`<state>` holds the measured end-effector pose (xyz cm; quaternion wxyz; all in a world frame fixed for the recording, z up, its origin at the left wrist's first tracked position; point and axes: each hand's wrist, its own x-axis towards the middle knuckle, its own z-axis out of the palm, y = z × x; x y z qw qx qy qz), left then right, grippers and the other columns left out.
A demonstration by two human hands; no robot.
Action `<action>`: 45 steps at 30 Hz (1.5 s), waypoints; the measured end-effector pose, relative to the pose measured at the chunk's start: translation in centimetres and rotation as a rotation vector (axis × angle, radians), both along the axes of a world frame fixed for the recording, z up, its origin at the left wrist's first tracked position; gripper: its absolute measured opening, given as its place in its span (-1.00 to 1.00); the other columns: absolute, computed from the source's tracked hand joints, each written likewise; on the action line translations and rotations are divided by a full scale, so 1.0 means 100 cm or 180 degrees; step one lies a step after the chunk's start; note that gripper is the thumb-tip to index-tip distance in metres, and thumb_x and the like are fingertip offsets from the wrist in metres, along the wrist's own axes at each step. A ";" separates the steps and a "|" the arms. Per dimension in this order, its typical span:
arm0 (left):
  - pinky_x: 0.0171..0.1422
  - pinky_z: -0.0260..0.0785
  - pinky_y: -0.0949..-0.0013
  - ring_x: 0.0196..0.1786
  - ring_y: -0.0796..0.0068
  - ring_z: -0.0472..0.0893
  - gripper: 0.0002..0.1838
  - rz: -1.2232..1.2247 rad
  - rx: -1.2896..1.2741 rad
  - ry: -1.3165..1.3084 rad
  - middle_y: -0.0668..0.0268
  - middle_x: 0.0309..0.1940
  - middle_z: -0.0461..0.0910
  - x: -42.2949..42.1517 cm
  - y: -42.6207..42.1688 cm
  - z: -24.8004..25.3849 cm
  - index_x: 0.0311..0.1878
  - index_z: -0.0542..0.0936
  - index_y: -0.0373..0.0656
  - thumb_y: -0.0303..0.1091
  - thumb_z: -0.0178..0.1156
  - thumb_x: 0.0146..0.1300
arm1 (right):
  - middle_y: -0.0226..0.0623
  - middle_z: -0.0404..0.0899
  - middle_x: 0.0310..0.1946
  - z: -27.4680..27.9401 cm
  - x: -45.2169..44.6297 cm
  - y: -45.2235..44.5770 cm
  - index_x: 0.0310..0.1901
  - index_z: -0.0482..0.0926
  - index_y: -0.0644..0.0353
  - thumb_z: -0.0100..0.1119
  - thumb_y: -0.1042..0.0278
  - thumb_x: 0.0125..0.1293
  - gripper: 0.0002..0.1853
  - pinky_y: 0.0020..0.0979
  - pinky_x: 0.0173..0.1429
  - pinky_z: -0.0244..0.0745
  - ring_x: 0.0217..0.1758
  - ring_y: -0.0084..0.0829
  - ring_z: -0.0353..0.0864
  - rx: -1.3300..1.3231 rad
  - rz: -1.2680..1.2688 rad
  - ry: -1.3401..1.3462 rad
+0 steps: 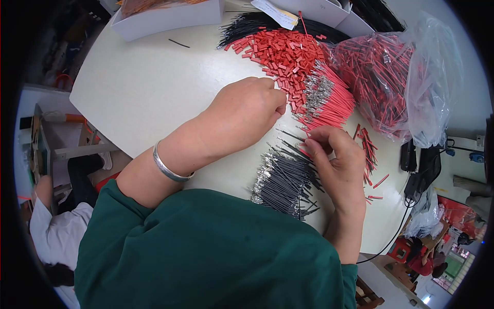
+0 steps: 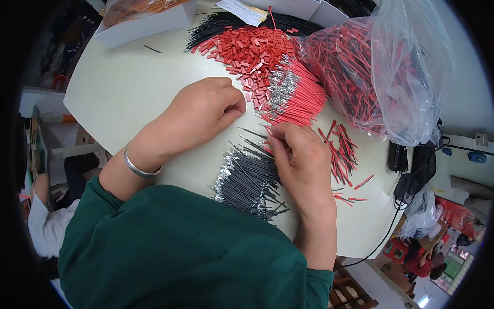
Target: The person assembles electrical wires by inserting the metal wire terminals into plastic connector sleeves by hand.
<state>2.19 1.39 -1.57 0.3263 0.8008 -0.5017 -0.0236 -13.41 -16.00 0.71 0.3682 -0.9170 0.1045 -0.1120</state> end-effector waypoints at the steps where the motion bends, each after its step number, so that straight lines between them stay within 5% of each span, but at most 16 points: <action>1: -0.07 0.52 0.11 -0.17 0.11 0.64 -0.94 -0.0003 0.0004 0.0010 0.20 -0.33 0.60 0.000 0.000 0.000 -0.29 0.67 -0.19 -0.42 0.33 0.24 | -0.21 0.68 -0.35 0.000 0.001 -0.001 -0.16 0.66 0.24 0.39 0.57 0.24 -0.85 -0.26 -0.18 0.55 -0.31 -0.23 0.66 -0.0095 -0.0068 0.0009; 22: -0.07 0.52 0.10 -0.16 0.12 0.64 -0.95 -0.0015 0.0021 0.0054 0.20 -0.32 0.60 -0.001 0.001 0.002 -0.28 0.67 -0.18 -0.43 0.32 0.25 | -0.22 0.71 -0.32 0.004 0.000 -0.008 -0.15 0.66 0.23 0.38 0.57 0.25 -0.85 -0.25 -0.11 0.56 -0.27 -0.23 0.68 -0.0449 -0.0491 0.0045; 28: -0.06 0.52 0.10 -0.16 0.11 0.64 -0.94 -0.0011 -0.0007 0.0033 0.19 -0.33 0.61 -0.001 0.001 0.000 -0.29 0.67 -0.19 -0.43 0.32 0.24 | -0.24 0.71 -0.28 -0.008 0.011 0.005 -0.13 0.66 0.21 0.41 0.59 0.20 -0.79 -0.21 -0.10 0.56 -0.21 -0.19 0.67 -0.0490 0.0182 -0.0440; 38: -0.08 0.54 0.14 -0.21 0.15 0.68 -0.90 0.0069 0.0108 0.0376 0.16 -0.29 0.65 0.006 0.002 0.005 -0.22 0.64 -0.23 -0.50 0.33 0.21 | -0.13 0.57 -0.26 -0.005 0.013 0.004 -0.22 0.62 0.29 0.39 0.56 0.22 -0.87 -0.12 0.00 0.45 -0.10 -0.05 0.54 -0.0433 0.0255 0.0238; 45: -0.13 0.52 0.16 -0.26 0.21 0.66 -0.84 0.0242 -0.0069 0.0293 0.19 -0.29 0.63 0.004 -0.003 -0.001 -0.14 0.63 -0.21 -0.46 0.36 0.22 | -0.13 0.55 -0.28 -0.007 0.010 0.002 -0.21 0.58 0.28 0.34 0.55 0.29 -0.88 -0.12 -0.05 0.45 -0.16 -0.06 0.54 -0.0673 0.0384 -0.0296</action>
